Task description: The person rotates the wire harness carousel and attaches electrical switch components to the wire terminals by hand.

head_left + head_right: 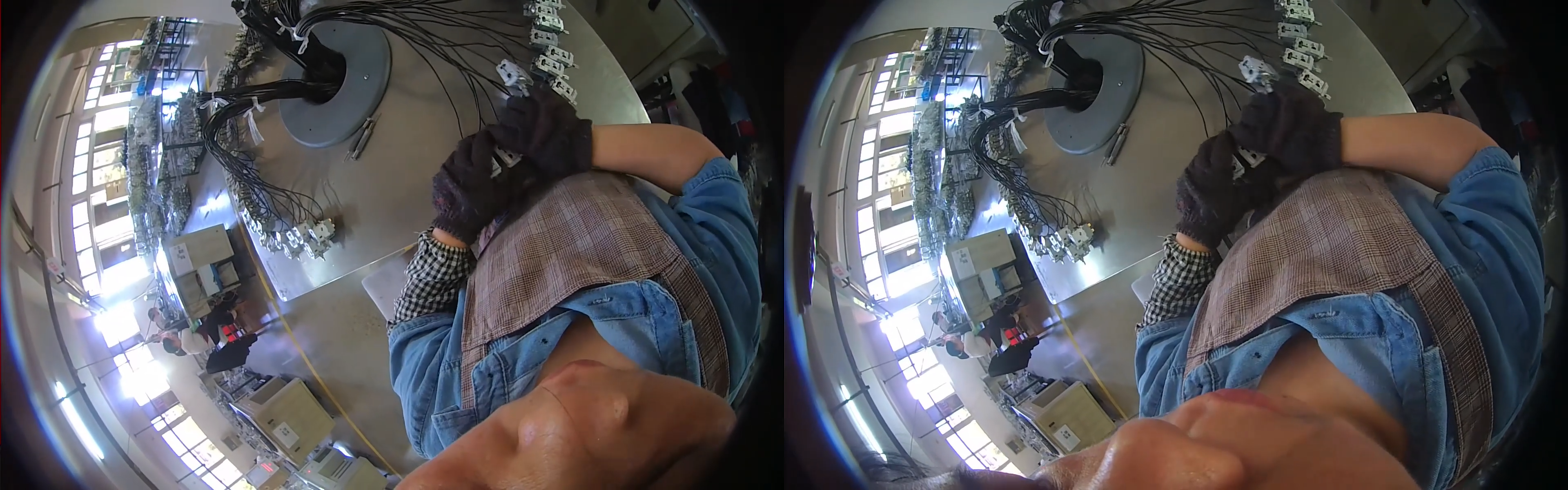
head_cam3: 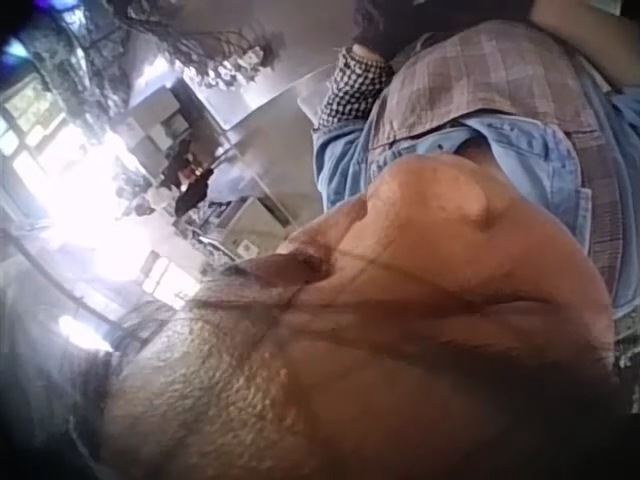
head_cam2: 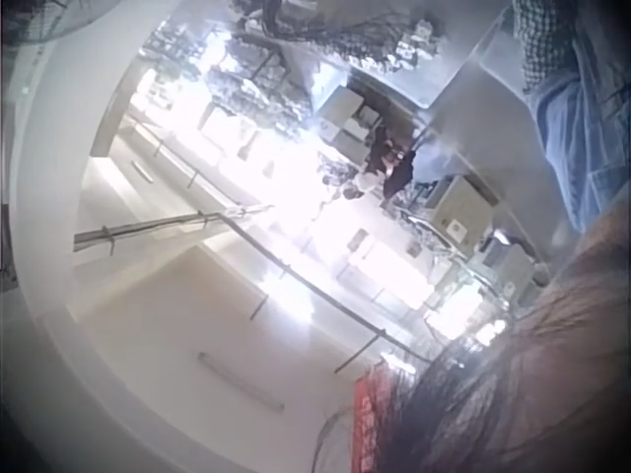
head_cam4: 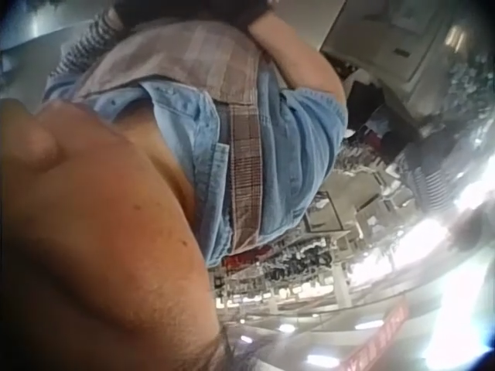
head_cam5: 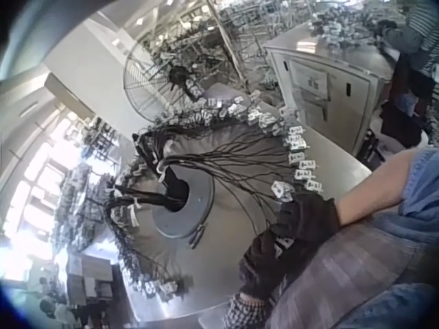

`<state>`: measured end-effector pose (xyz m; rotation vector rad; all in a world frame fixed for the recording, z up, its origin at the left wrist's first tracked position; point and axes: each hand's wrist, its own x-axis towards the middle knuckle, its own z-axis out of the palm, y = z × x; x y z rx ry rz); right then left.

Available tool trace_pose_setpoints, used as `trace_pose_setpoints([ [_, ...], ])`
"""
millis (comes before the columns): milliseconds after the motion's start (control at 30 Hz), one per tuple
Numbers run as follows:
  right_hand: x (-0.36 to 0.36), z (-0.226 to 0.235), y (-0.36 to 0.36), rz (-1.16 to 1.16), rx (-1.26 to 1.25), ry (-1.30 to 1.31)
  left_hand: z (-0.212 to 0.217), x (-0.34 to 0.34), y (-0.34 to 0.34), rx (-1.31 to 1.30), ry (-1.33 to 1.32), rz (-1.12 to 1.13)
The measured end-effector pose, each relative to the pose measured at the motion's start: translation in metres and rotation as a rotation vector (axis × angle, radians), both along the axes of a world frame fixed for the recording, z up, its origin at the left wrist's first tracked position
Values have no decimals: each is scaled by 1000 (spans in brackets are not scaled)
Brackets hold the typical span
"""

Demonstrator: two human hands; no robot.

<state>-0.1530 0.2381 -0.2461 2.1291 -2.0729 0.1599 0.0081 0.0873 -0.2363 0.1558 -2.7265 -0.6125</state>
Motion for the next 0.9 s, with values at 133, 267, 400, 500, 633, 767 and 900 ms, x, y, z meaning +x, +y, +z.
trace_pose_setpoints([
  [133, -11, 12, 5, 63, -78, -214, 3, 5, -7, 28, -130, -19],
  [267, -7, 52, 0, -283, 248, -971, 7, 7, -9, 69, -134, -50],
  [400, -5, 16, 10, 55, 135, -783, 13, 13, -21, -56, 14, -155],
  [500, 12, -25, 17, -206, -175, 513, 11, 15, -23, -99, 112, -140],
  [633, 33, -30, 6, -201, -325, 453, 12, 8, 5, 41, 14, -89],
  [767, 29, -12, 3, -135, -256, 381, 20, 9, 1, 80, -26, -79],
  [900, 25, -16, -1, -159, -188, 799, 14, 2, -4, -58, -144, -112],
])
